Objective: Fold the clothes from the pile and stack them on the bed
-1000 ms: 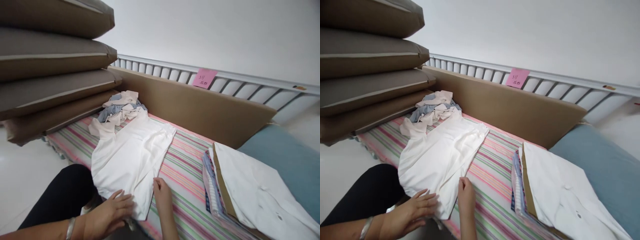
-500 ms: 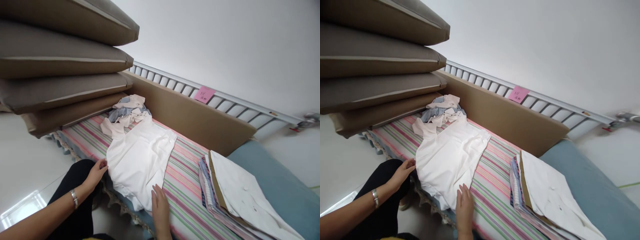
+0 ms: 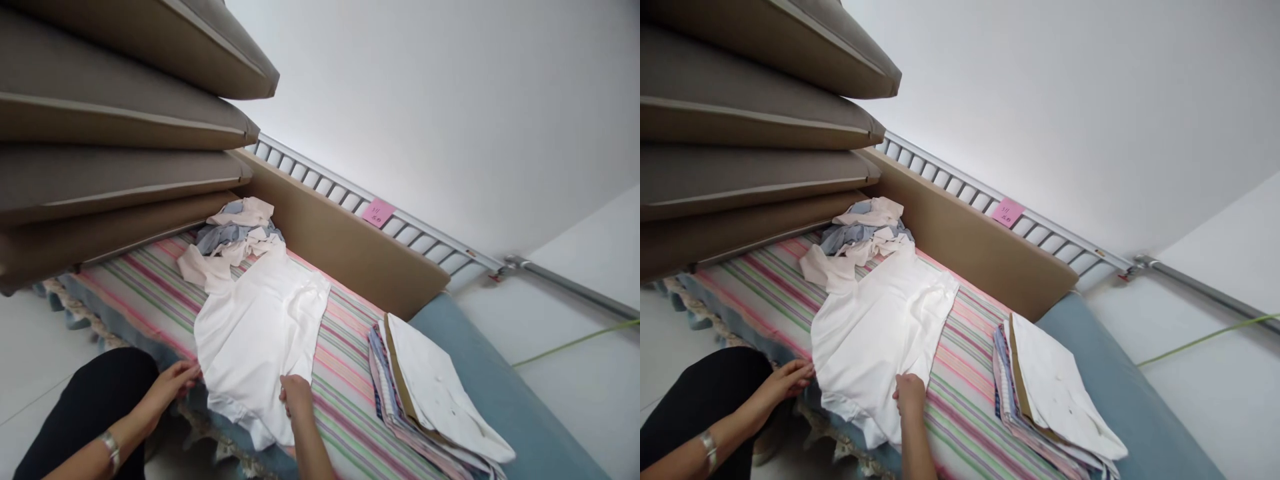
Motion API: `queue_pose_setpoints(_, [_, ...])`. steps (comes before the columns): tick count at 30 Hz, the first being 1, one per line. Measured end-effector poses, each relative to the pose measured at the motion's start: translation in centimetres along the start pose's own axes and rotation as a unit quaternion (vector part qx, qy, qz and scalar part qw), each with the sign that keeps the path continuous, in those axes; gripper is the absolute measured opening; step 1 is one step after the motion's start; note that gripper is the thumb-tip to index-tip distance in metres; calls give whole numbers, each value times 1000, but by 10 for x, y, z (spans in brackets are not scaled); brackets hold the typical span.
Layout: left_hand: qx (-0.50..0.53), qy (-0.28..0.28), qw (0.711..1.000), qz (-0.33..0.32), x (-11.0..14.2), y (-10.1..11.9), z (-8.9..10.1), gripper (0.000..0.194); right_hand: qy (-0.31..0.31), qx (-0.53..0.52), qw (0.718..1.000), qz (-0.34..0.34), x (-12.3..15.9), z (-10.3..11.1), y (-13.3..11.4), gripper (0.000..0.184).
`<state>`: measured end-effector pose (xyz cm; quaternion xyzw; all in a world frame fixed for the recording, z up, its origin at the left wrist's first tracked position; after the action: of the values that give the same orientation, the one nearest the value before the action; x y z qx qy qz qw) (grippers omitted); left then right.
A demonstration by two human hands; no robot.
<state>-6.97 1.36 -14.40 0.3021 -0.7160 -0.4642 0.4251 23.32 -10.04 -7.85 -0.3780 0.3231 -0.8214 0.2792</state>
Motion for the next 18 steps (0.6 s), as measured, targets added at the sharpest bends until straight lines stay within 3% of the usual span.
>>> queue_pose_setpoints(5, [6, -3, 1000, 16, -5, -6, 0, 61, 30, 45, 999, -2, -3, 29, -2, 22])
queue_pose_setpoints(11, [33, -45, 998, 37, -10, -15, -14, 59, 100, 88, 991, 13, 15, 56, 15, 8])
queue_pose_setpoints(14, [16, -65, 997, 45, -9, -20, -23, 59, 137, 85, 986, 31, 21, 74, 20, 19])
queue_pose_setpoints(18, [-21, -94, 994, 41, -3, -21, -42, 57, 115, 51, 992, 1, 15, 74, 33, 25])
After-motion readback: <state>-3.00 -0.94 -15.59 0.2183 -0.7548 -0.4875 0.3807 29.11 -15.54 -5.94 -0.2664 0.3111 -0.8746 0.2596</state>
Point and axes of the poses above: each hand's wrist, its own x-axis away from the middle knuckle, its own z-axis out of the back of the hand, y = z × x, the point moved 8 cm from there along -x, towards the middle knuckle, and after that the axes turned 9 degrees about -y, right-handed, at the moved point
